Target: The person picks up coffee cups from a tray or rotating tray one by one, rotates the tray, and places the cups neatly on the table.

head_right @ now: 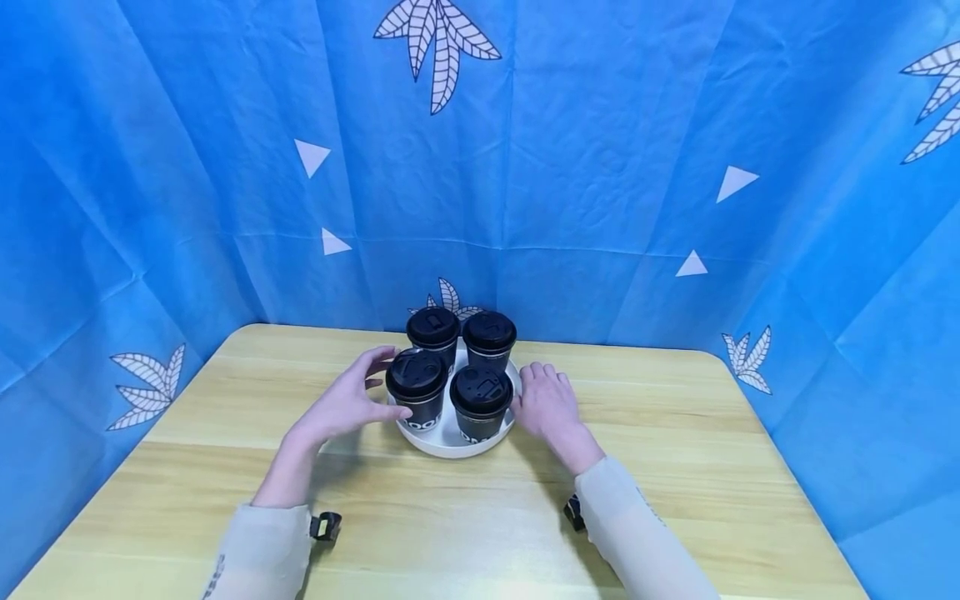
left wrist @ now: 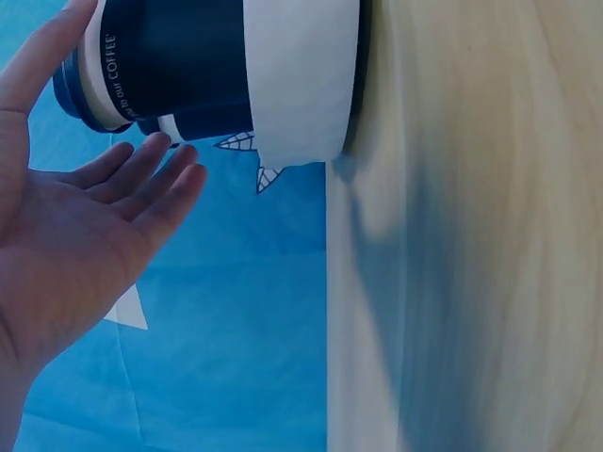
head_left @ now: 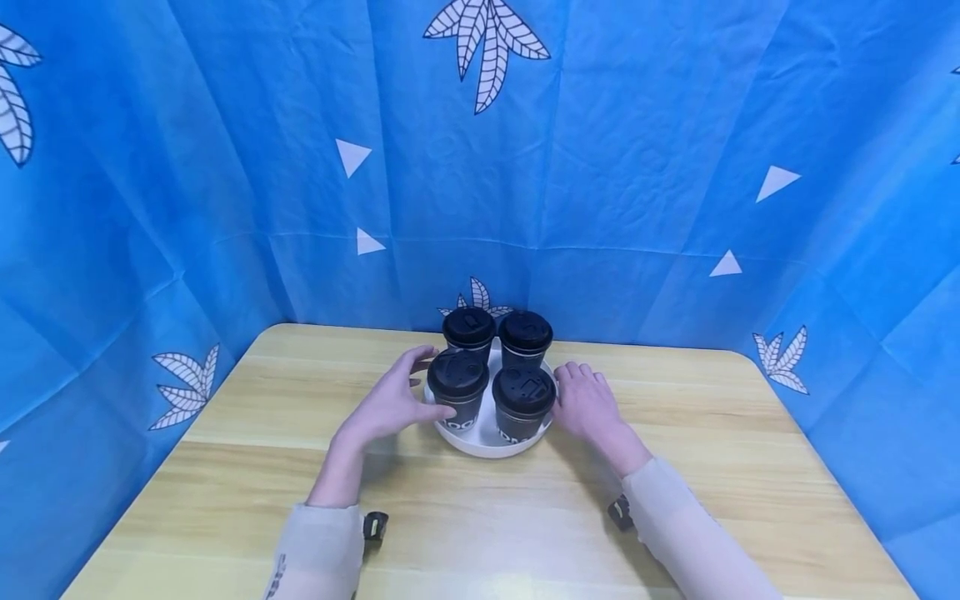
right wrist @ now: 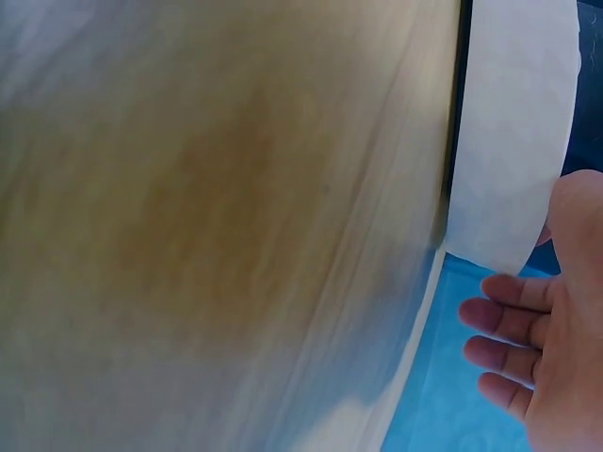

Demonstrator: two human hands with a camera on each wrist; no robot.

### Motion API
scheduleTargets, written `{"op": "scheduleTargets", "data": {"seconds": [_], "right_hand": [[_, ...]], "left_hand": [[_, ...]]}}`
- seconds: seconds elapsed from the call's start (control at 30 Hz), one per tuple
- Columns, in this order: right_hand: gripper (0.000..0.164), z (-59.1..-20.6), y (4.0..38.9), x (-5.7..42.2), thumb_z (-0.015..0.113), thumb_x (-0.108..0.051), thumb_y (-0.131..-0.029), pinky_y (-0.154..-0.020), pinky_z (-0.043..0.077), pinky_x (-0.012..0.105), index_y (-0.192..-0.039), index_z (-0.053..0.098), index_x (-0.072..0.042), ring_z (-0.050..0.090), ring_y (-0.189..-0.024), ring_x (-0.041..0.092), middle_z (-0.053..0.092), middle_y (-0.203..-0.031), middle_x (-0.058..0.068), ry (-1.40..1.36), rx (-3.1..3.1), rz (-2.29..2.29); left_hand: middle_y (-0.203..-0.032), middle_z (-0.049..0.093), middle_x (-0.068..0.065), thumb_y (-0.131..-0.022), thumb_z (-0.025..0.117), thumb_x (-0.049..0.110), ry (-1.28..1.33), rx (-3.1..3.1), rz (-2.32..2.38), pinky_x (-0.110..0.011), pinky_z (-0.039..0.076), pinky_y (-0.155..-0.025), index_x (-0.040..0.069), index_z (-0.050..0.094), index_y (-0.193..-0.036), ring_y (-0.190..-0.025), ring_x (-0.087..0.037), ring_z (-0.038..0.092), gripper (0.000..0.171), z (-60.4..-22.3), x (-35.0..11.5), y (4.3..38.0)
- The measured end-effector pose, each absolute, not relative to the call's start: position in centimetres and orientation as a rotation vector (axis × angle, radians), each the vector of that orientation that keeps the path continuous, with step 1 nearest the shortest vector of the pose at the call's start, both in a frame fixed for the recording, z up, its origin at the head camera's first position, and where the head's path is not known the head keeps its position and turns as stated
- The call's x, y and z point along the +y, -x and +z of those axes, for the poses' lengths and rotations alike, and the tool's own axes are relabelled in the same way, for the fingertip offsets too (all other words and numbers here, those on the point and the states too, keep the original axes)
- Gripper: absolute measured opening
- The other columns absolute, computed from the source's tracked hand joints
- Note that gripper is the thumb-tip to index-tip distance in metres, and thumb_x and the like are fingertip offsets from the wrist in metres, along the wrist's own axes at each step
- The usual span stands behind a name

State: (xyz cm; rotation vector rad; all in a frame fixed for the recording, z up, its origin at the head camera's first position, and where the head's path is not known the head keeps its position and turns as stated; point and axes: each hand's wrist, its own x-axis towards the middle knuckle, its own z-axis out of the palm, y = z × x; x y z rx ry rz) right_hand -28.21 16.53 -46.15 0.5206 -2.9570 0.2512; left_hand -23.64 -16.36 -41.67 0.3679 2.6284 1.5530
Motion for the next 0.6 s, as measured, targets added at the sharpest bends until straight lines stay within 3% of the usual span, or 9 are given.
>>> {"op": "scheduleTargets", "data": {"seconds": [0.23, 0.6], "right_hand": [[0.042, -46.2, 28.2, 16.5, 0.056, -0.033, -0.101, -0.097, 0.047, 0.053, -0.127, 0.059, 0.000, 0.055, -0.115, 0.037, 0.062, -0.123, 0.018, -0.517, -2.958, 0.263], [0.040, -46.0, 28.1, 16.3, 0.057, -0.032, -0.100, -0.096, 0.047, 0.051, -0.126, 0.059, -0.001, 0.055, -0.114, 0.037, 0.061, -0.122, 0.018, -0.515, -2.979, 0.264]], "left_hand": [[-0.163, 0.038, -0.017, -0.071, 0.098, 0.025, -0.355, 2.578, 1.605, -0.061, 0.036, -0.117, 0.007, 0.030, -0.160, -0.144, -0.045, 0.043, 0.113, -41.8, -15.9, 23.7], [-0.151, 0.052, -0.019, -0.069, 0.098, 0.023, -0.306, 2.584, 1.606, -0.057, 0.034, -0.120, 0.006, 0.033, -0.157, -0.141, -0.038, 0.048, 0.110, -42.2, -15.2, 23.8]]}}
